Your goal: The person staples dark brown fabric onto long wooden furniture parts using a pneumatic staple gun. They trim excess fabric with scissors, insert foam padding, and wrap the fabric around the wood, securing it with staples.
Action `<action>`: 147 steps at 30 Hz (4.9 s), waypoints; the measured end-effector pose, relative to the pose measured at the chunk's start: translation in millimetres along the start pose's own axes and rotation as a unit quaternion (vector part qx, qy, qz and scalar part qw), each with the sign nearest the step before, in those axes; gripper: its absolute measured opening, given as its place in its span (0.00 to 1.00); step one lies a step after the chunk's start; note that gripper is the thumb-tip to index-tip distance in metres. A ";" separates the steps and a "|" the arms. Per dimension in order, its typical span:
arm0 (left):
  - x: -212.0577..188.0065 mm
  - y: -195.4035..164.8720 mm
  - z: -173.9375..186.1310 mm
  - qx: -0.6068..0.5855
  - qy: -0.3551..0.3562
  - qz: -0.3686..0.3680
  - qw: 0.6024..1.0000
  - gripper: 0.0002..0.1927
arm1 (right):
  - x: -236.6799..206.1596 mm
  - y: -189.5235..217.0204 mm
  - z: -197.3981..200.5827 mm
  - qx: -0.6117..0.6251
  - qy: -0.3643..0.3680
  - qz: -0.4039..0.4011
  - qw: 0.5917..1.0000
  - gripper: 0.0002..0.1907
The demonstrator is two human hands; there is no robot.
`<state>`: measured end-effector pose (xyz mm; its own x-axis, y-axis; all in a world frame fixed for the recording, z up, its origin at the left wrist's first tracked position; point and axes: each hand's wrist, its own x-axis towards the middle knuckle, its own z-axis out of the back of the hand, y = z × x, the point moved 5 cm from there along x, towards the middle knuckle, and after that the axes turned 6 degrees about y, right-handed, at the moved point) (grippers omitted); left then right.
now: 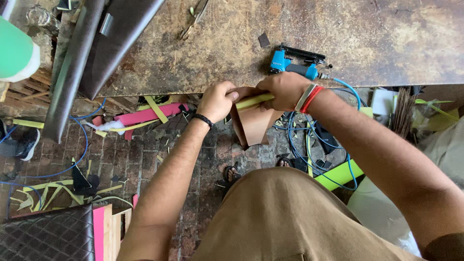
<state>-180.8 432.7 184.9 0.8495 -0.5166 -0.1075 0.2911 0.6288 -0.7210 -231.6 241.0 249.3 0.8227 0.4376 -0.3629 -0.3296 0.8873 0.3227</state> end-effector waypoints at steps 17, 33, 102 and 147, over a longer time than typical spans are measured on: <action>-12.4 -26.9 -15.1 0.032 0.148 -0.014 0.988 0.12 | -20.4 25.4 -19.6 0.022 -0.037 -0.015 0.999 0.32; -18.4 -31.0 -10.2 0.074 0.284 -0.114 0.949 0.42 | -6.2 -21.6 -22.9 0.112 -0.004 0.029 0.993 0.20; 17.8 43.7 -186.3 -0.725 0.174 0.102 0.658 0.35 | 17.1 -47.7 -183.8 0.620 -0.487 -0.186 0.586 0.17; -25.9 42.2 -25.3 -0.087 -0.017 0.190 0.978 0.47 | 49.5 -95.5 -56.2 0.353 -0.019 0.012 0.935 0.23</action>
<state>-201.6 457.9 140.0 0.8965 -0.2434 -0.3701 -0.1250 0.6625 -0.7385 -185.5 186.1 151.4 0.8391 0.4385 -0.3218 0.0293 0.5542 0.8318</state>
